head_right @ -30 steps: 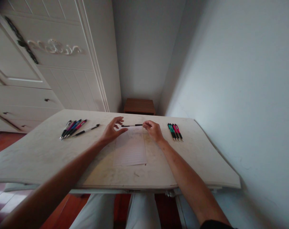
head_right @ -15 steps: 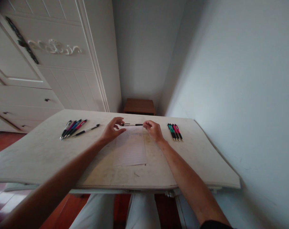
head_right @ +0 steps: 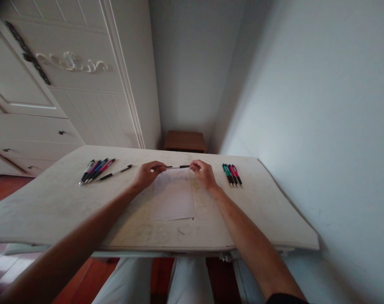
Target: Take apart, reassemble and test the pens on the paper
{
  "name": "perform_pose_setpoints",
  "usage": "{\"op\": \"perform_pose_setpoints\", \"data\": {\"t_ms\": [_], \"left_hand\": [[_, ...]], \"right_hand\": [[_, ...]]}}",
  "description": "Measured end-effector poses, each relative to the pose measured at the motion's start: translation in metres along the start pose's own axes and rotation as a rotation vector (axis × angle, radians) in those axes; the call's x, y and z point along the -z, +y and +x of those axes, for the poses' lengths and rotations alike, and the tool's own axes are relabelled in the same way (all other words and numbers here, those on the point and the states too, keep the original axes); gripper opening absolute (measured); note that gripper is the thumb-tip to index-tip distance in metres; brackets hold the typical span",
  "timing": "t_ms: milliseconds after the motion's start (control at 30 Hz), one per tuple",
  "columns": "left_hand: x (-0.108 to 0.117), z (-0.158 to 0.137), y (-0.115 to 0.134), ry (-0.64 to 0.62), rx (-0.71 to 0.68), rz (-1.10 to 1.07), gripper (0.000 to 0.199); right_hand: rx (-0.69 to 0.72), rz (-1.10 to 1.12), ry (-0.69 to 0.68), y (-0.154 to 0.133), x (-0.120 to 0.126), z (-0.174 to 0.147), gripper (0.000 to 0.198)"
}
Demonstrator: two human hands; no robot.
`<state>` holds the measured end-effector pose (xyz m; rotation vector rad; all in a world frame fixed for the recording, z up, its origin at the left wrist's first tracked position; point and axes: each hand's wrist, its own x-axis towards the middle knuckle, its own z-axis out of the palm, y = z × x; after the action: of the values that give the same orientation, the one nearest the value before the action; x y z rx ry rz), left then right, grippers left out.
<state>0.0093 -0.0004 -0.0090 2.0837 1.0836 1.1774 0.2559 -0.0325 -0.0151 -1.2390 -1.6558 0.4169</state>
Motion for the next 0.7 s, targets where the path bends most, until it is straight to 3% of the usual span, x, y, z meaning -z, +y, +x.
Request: {"op": "perform_pose_setpoints", "data": {"t_ms": [333,533,700], "left_hand": [[-0.0003,-0.0031,0.0072,0.096,-0.150,0.022,0.011],[-0.0022,-0.0021,0.0068,0.148,-0.057,-0.108,0.020],[-0.0009,0.0012,0.0092,0.214,0.114,-0.376,0.031]], "right_hand": [[-0.033,-0.039,0.002,-0.0035,-0.0029,-0.0024,0.013],[-0.013,-0.016,-0.015,-0.0024,-0.0012,-0.0002,0.015],[0.120,0.069,-0.185,-0.0022,-0.0014,-0.0008,0.020]]}}
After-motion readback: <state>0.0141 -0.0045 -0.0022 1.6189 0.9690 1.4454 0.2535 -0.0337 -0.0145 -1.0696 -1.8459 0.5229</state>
